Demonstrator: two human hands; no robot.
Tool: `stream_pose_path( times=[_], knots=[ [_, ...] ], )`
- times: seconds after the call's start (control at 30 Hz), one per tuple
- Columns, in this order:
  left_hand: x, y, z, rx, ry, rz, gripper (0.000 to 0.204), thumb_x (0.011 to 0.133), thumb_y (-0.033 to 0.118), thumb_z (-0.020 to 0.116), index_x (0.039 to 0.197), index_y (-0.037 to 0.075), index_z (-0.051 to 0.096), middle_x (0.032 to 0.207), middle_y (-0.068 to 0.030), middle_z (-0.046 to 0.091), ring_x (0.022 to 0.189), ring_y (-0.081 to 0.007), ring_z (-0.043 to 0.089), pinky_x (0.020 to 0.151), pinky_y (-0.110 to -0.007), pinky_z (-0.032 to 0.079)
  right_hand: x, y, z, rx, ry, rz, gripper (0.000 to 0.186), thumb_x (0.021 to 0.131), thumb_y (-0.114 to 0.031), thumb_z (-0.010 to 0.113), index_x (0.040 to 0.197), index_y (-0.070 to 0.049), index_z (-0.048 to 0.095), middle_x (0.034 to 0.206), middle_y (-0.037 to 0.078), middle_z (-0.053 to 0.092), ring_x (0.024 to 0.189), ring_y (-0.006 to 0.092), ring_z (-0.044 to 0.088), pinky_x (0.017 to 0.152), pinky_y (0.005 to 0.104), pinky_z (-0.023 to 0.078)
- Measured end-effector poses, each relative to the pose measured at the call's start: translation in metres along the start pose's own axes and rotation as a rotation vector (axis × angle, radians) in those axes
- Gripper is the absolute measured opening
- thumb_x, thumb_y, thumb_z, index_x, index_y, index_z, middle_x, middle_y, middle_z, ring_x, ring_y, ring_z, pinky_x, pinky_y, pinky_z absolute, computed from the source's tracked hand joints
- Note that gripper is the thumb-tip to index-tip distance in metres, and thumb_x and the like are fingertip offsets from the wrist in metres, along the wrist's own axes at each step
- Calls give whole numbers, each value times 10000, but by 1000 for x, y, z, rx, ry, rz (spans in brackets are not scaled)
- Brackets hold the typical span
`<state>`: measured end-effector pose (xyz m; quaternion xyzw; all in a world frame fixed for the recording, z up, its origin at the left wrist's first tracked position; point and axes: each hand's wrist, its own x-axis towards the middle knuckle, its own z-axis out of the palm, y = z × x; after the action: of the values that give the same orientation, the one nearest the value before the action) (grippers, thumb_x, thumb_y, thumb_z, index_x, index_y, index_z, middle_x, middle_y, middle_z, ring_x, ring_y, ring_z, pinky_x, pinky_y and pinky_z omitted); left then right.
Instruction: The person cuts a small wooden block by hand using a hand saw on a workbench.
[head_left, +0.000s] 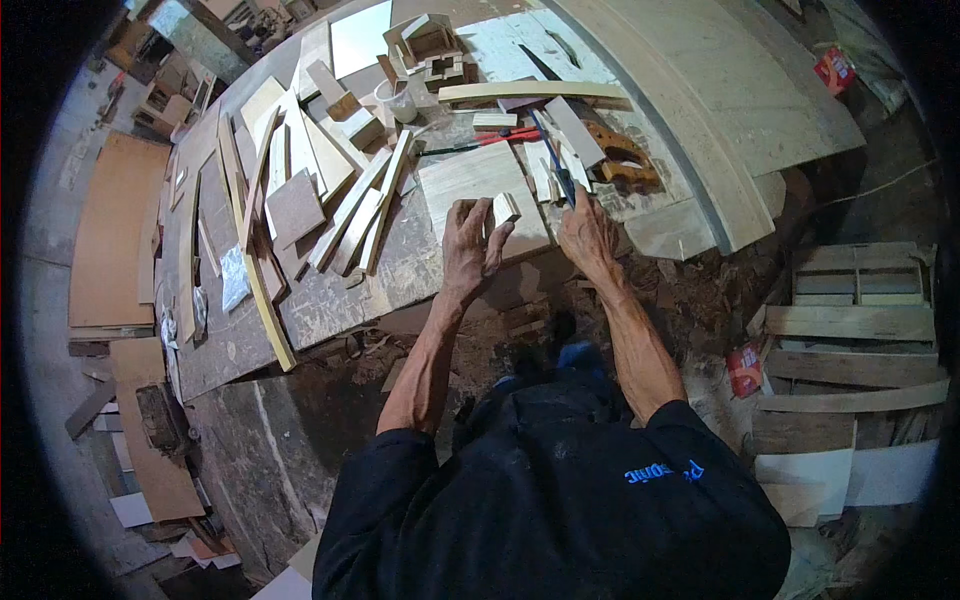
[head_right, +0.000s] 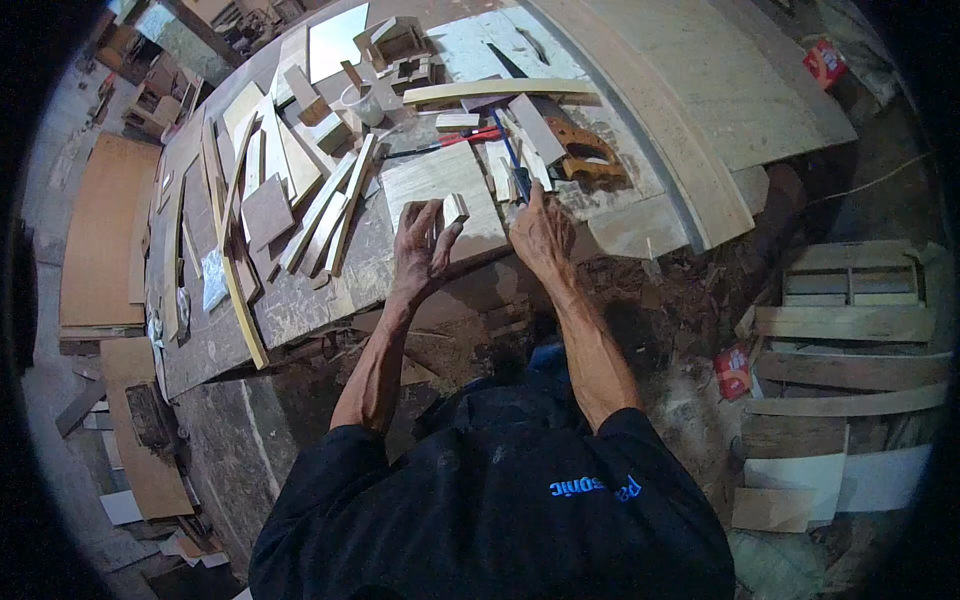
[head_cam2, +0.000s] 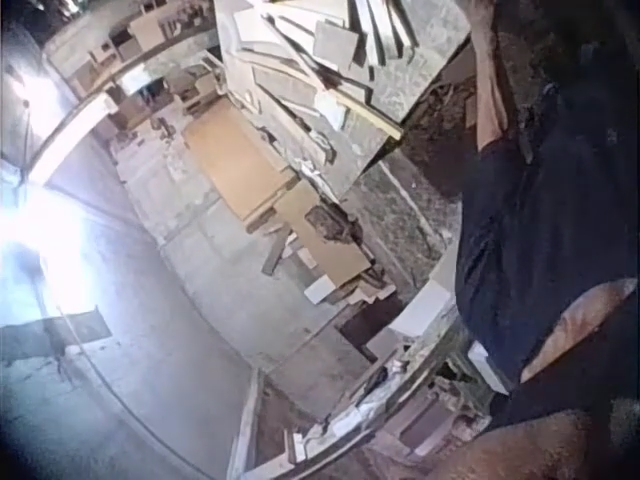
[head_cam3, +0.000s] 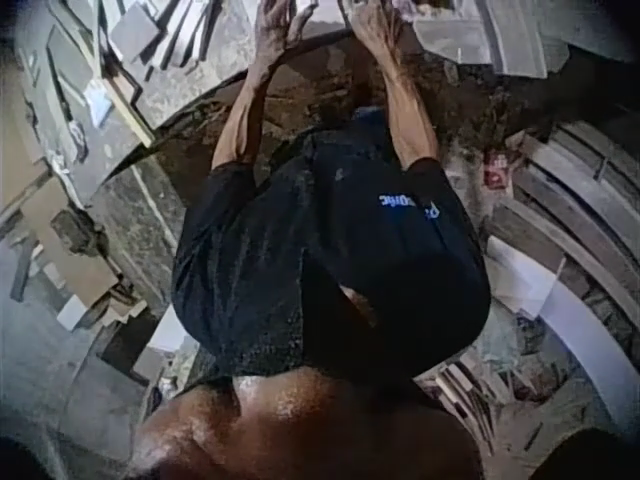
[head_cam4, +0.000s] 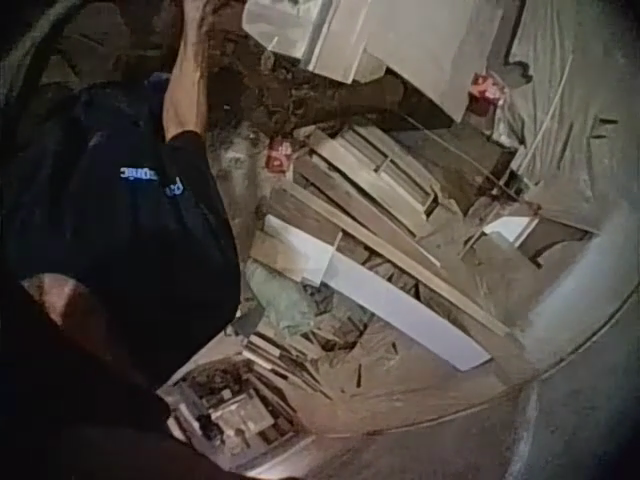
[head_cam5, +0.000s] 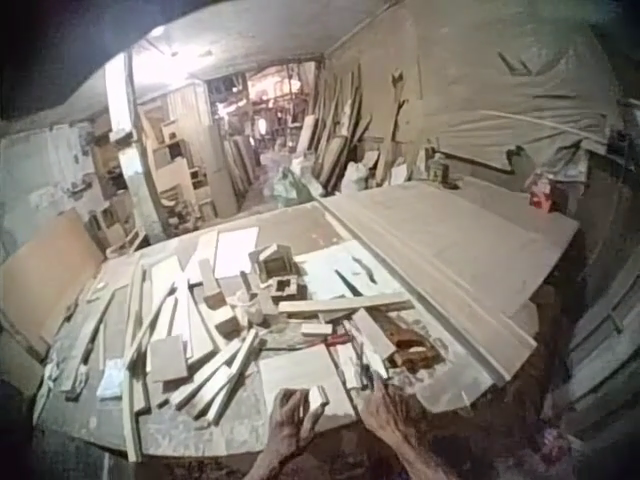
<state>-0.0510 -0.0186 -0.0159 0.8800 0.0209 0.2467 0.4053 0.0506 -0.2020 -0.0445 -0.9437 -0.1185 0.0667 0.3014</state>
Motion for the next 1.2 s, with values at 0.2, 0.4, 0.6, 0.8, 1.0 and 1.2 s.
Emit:
stream_pose_path(
  times=[0.2, 0.4, 0.6, 0.8, 1.0, 1.2],
  knots=[
    [6, -29, 13, 310, -1, 34, 407, 836, 154, 732, 1195, 31, 584, 1068, -177, 566, 980, -359, 560, 809, -459, 468, 36, -2, 6, -75, 73, -44, 559, 866, -179, 576, 1371, 34, 467, 1130, 292, 521, 945, 486, 593, 808, 593, 473],
    [10, -37, 25, 401, -107, -37, 457, 826, 306, 732, 1189, 74, 576, 1107, -140, 544, 1063, -348, 510, 837, -481, 421, 51, 12, 2, -203, 106, -208, 474, 847, -182, 611, 1254, 55, 553, 1122, 280, 515, 1081, 447, 513, 849, 564, 456],
    [17, -35, 28, 437, -97, -130, 504, 777, 264, 773, 1202, 71, 582, 1132, -133, 549, 1069, -345, 509, 858, -477, 415, 89, -23, -19, -165, 161, -342, 407, 842, -222, 651, 1180, 3, 631, 1080, 210, 564, 1011, 403, 555, 841, 514, 485],
    [18, -30, 30, 466, -50, -191, 502, 774, 234, 764, 1205, 62, 574, 1139, -135, 537, 1085, -351, 498, 878, -485, 415, 141, -34, 2, -53, 63, -598, 275, 839, -152, 618, 1081, -28, 665, 994, 194, 665, 956, 410, 636, 803, 508, 529],
    [12, -35, 23, 418, -81, -206, 529, 754, 185, 761, 1224, 65, 549, 1124, -157, 521, 1079, -367, 484, 883, -471, 429, 175, -42, 29, -223, 65, -755, 149, 831, -90, 583, 937, -25, 664, 1000, 158, 624, 997, 379, 576, 731, 479, 543],
    [9, -23, 10, 374, -28, -212, 543, 744, 157, 755, 1198, 27, 486, 1096, -169, 517, 1005, -366, 531, 841, -462, 434, 195, -39, 36, -343, -42, -690, 189, 813, -72, 616, 994, -18, 632, 1036, 178, 567, 1032, 357, 557, 770, 491, 539]
  ],
)
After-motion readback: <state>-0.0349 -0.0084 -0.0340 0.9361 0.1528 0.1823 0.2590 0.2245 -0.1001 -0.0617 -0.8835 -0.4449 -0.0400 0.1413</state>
